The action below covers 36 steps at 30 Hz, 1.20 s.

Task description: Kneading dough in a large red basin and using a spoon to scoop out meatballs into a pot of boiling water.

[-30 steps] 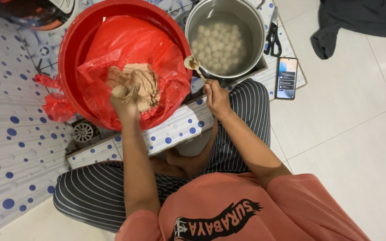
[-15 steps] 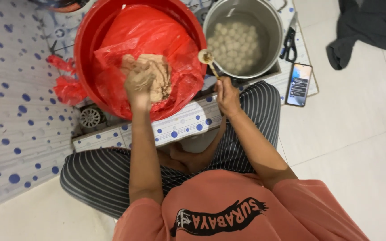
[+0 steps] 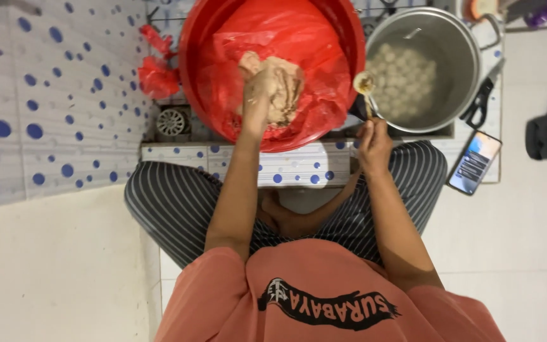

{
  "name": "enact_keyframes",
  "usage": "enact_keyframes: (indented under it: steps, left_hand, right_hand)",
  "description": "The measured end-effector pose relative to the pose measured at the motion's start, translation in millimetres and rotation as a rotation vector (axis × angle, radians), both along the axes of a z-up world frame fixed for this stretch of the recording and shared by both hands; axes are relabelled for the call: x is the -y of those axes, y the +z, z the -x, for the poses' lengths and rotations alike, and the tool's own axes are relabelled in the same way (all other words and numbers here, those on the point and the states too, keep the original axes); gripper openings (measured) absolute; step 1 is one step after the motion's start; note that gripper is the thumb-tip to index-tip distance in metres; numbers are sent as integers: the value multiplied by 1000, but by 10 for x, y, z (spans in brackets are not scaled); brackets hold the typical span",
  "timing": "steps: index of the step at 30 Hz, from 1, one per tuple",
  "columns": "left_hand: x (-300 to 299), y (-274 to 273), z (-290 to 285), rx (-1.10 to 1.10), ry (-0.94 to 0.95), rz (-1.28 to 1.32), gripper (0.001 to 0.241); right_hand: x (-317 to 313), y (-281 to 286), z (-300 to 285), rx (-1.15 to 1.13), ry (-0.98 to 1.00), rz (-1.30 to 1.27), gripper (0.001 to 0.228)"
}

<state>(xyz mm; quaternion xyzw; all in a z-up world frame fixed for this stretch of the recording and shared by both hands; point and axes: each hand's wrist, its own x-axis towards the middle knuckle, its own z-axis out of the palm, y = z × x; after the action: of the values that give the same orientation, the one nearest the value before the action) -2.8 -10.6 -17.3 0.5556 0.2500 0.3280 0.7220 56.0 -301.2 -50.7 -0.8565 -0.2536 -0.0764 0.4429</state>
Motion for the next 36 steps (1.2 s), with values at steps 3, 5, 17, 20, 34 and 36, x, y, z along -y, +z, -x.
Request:
enact_keyframes:
  steps: [3, 5, 17, 20, 34, 36]
  left_hand:
    - [-83, -138, -118, -197, -63, -141, 23]
    - [-46, 262, -4, -383, -85, -230, 33]
    - [-4, 922, 134, -239, -183, -118, 23]
    - [-15, 937, 133, -243, -247, -49, 28]
    - [-78, 147, -88, -102, -219, -248, 33]
    - [-72, -207, -118, 288, -233, -41, 21]
  right_hand:
    - [-31, 86, 42, 55, 0, 3, 24]
    - [-33, 112, 52, 53, 18, -4, 26]
    - [-92, 532, 12, -128, 42, -79, 21]
    - [-178, 929, -53, -160, 84, -15, 17]
    - [-866, 1836, 90, 545, 259, 367, 32]
    - [-967, 1941, 127, 549, 244, 327, 24]
